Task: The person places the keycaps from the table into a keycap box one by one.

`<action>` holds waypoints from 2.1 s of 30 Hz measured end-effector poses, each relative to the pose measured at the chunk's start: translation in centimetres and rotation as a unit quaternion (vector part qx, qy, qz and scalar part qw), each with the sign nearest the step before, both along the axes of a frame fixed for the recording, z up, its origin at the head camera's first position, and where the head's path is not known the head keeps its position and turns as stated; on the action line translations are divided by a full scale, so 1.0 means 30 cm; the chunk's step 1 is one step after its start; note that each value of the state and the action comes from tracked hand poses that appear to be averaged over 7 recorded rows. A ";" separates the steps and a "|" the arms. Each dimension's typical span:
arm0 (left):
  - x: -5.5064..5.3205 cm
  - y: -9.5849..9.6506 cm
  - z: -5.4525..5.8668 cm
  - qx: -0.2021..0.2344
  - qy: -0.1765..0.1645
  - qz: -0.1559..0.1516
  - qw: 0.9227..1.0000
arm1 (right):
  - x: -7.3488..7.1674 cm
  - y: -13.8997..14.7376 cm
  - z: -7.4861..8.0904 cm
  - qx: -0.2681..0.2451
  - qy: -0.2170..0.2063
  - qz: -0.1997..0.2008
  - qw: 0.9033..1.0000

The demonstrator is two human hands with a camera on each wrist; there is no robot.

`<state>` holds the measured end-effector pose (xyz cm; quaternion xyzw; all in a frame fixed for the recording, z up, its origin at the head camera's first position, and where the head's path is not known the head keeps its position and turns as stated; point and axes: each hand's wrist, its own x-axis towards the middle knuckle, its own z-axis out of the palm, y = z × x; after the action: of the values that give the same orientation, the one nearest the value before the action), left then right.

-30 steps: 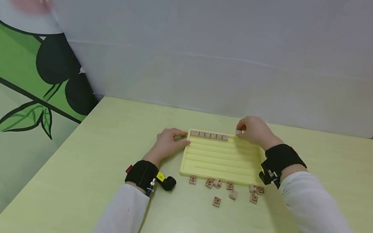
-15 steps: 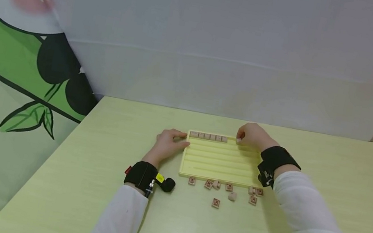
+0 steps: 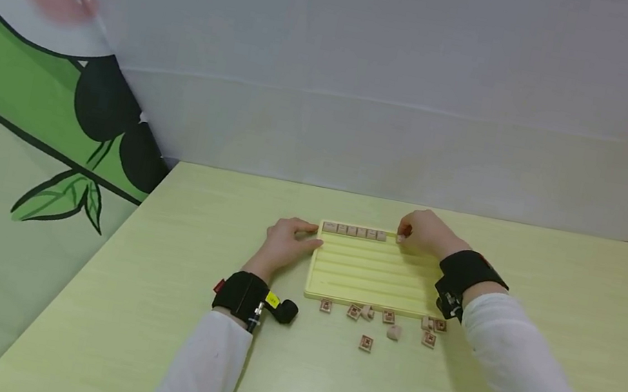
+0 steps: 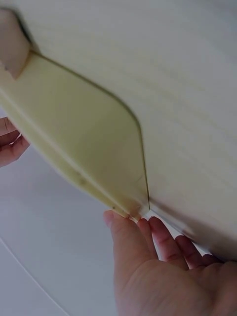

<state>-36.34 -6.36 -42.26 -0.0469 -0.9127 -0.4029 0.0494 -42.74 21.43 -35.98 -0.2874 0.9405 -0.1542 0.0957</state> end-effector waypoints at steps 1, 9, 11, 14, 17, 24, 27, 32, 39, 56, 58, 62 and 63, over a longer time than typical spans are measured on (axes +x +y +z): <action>0.000 0.001 0.000 -0.001 0.001 0.000 1.000 | 0.000 0.000 0.000 -0.002 0.000 0.001 1.000; -0.001 0.010 -0.001 -0.001 -0.001 -0.002 1.000 | 0.004 0.010 -0.005 -0.006 0.003 0.000 1.000; -0.002 0.011 0.001 -0.002 -0.002 -0.002 1.000 | 0.006 0.010 -0.005 -0.010 0.005 -0.004 1.000; -0.002 0.013 0.005 0.002 -0.004 -0.002 1.000 | 0.009 0.010 -0.005 -0.012 0.011 -0.004 1.000; 0.000 0.017 0.011 0.004 -0.007 -0.003 1.000 | 0.009 0.009 -0.005 -0.011 0.017 0.000 1.000; 0.003 0.018 0.014 0.002 -0.008 -0.001 1.000 | 0.009 0.008 -0.007 -0.005 0.022 -0.005 1.000; -0.001 0.018 0.012 0.003 -0.004 0.000 1.000 | 0.004 0.006 -0.006 -0.001 0.026 -0.004 1.000; -0.008 0.018 0.013 0.003 -0.006 0.001 1.000 | -0.008 -0.003 -0.001 0.005 0.032 0.002 0.999; -0.016 0.025 0.014 -0.001 -0.007 0.006 1.000 | -0.018 -0.009 0.002 0.008 0.038 0.007 0.999; -0.015 0.025 0.002 -0.001 -0.009 -0.001 1.000 | -0.003 -0.023 -0.011 0.031 0.050 0.009 0.998; -0.013 0.027 0.004 -0.005 -0.011 -0.002 1.000 | 0.004 -0.023 -0.008 0.031 0.047 0.001 0.998; -0.010 0.025 0.006 -0.018 -0.009 0.001 1.000 | 0.019 -0.025 0.004 0.019 0.044 -0.010 0.999; -0.010 0.024 0.007 -0.019 -0.010 0.001 1.000 | 0.024 -0.024 0.008 0.013 0.043 -0.013 0.999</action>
<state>-36.63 -5.64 -42.06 -0.0427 -0.9207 -0.3857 0.0403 -42.04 20.70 -35.72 -0.2806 0.9492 -0.1306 0.0565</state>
